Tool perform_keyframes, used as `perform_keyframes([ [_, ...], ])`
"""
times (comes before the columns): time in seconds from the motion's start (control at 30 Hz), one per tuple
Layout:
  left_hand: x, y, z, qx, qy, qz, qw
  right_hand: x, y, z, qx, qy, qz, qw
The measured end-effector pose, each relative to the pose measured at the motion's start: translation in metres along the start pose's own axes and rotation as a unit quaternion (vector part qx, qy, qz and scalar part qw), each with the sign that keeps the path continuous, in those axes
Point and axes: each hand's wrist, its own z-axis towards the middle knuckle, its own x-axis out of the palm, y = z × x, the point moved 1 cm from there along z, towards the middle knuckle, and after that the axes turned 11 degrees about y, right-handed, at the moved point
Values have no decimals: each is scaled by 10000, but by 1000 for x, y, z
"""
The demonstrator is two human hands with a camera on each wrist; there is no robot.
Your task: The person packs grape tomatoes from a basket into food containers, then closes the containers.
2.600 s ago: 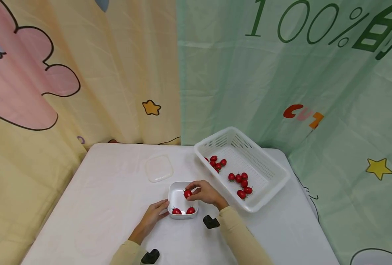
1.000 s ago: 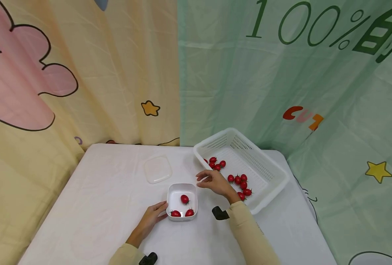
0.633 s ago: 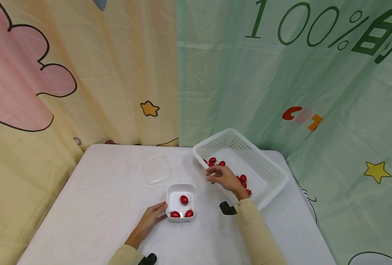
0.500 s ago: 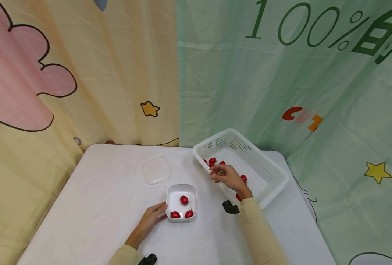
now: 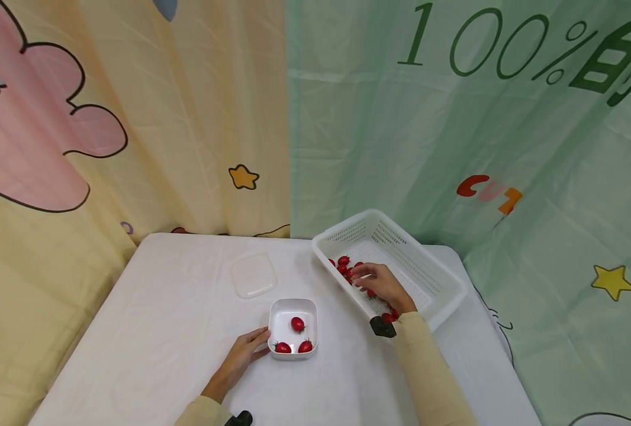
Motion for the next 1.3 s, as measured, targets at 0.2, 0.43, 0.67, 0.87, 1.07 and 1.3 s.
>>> perform_keyframes([
  [0.2, 0, 2, 1, -11, 36, -19, 10000, -8, -5, 6, 2, 337, 65, 9994],
  [0.43, 1, -3, -1, 35, -10, 36, 10000, -13, -14, 19, -9, 593, 269, 9979],
  [0.67, 3, -3, -1, 49, -25, 60, 10000, -14, -21, 28, 293, 731, 512, 9956],
  [0.87, 2, -1, -2, 43, -92, 30, 9999, -19, -24, 34, 508, 1063, 499, 9918],
  [1.07, 3, -1, -1, 4, -104, 13, 9999, -22, -33, 40, 878, 1488, 472, 9838],
  [1.3, 1, 0, -1, -21, -1, 61, 10000, -23, -37, 45, 1163, 1553, 248, 9807],
])
